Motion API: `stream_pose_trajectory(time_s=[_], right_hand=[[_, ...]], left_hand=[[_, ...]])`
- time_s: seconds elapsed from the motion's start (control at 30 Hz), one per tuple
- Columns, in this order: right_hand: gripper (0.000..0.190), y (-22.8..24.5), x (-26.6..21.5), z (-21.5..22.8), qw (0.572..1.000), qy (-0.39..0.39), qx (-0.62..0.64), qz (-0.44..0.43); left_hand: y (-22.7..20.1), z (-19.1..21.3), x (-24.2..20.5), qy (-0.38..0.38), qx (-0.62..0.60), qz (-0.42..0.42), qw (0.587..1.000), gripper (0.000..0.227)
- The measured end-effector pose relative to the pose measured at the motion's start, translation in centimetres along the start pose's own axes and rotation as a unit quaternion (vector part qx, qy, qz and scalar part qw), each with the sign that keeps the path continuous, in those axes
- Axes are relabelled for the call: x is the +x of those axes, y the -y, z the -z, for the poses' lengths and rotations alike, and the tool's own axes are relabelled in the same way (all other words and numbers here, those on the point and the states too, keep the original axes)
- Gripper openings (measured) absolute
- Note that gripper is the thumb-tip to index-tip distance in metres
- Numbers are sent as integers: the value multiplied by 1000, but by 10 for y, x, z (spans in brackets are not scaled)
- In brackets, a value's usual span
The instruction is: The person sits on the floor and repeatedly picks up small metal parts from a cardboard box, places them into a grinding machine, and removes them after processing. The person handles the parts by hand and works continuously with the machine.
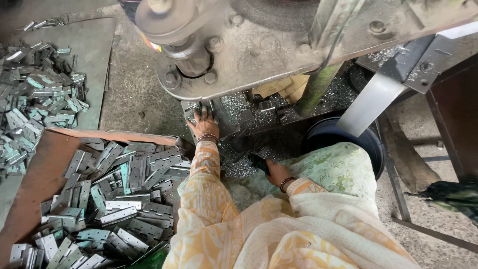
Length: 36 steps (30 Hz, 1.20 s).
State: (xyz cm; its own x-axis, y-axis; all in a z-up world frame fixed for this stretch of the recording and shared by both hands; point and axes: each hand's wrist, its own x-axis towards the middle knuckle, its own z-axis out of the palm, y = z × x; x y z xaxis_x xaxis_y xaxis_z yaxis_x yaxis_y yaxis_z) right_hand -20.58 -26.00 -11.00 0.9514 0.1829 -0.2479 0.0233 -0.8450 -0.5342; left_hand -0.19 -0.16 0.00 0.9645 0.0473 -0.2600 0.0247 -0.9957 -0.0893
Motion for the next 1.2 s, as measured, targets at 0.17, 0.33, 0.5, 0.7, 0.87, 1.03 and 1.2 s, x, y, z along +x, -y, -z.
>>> stream_pose_trajectory(time_s=[0.17, 0.33, 0.5, 0.7, 0.87, 1.03, 1.2], right_hand=[[40, 29, -8, 39, 999, 37, -20, -12], [45, 44, -3, 55, 999, 41, -27, -14], [53, 42, -4, 50, 998, 43, -40, -11], [55, 41, -6, 56, 998, 47, -49, -15], [52, 44, 2, 59, 998, 21, -52, 4], [50, 41, 43, 56, 962, -198, 46, 182], [41, 52, 90, 61, 903, -191, 362, 131]], left_hand=[[-10, -14, -27, -26, 14, -9, 1000, 55], [-13, -47, -89, -145, -5, -71, 987, 48], [-4, -75, -121, -315, 3, -119, 942, 49], [-5, -55, -112, -365, 13, -134, 921, 41], [-1, -15, -128, -423, -70, -156, 890, 33], [6, -16, -125, -401, -255, -80, 876, 29], [18, -62, -93, -238, -581, 18, 778, 16]])
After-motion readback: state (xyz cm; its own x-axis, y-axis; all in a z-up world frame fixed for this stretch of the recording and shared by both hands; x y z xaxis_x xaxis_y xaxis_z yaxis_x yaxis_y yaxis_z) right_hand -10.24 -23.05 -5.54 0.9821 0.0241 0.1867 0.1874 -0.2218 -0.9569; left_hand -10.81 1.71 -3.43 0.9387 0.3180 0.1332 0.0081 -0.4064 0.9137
